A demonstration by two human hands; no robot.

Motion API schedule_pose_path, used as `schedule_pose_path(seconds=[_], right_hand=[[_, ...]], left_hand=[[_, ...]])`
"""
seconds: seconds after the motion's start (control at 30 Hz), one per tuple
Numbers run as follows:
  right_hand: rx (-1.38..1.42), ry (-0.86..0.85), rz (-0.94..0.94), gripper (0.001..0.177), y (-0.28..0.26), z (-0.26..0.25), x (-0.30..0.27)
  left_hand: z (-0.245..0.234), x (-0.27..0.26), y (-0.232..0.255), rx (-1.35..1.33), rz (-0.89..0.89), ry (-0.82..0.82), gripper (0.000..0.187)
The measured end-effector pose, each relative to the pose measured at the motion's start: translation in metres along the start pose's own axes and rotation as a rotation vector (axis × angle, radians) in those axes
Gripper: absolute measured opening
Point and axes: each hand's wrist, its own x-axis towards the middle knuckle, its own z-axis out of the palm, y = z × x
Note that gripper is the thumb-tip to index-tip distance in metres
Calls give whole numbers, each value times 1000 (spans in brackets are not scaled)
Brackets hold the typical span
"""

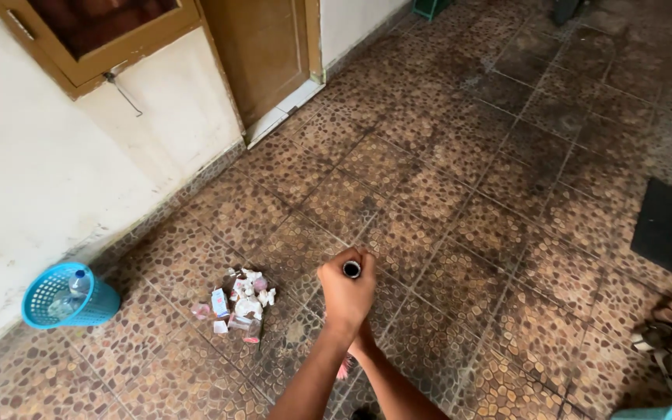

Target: Pick up trash and plastic bottles from the floor and place them into a basket.

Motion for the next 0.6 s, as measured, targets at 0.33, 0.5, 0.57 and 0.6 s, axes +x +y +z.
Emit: schedule_pose_path(seconds=[0.33,0.5,0.57,0.6], right_hand=[[829,-109,31,30,31,32,9],[191,-136,-25,31,-42,-23,12],[253,-135,-78,36,-53,-28,16],[307,-127,-125,41,-57,-33,17]], left_hand=[[7,-3,1,7,98,-20,25],[-2,5,6,59,152,-173,34],[-4,10,-5,57,146,-221,38],[-4,12,-10,46,140,-277,42]])
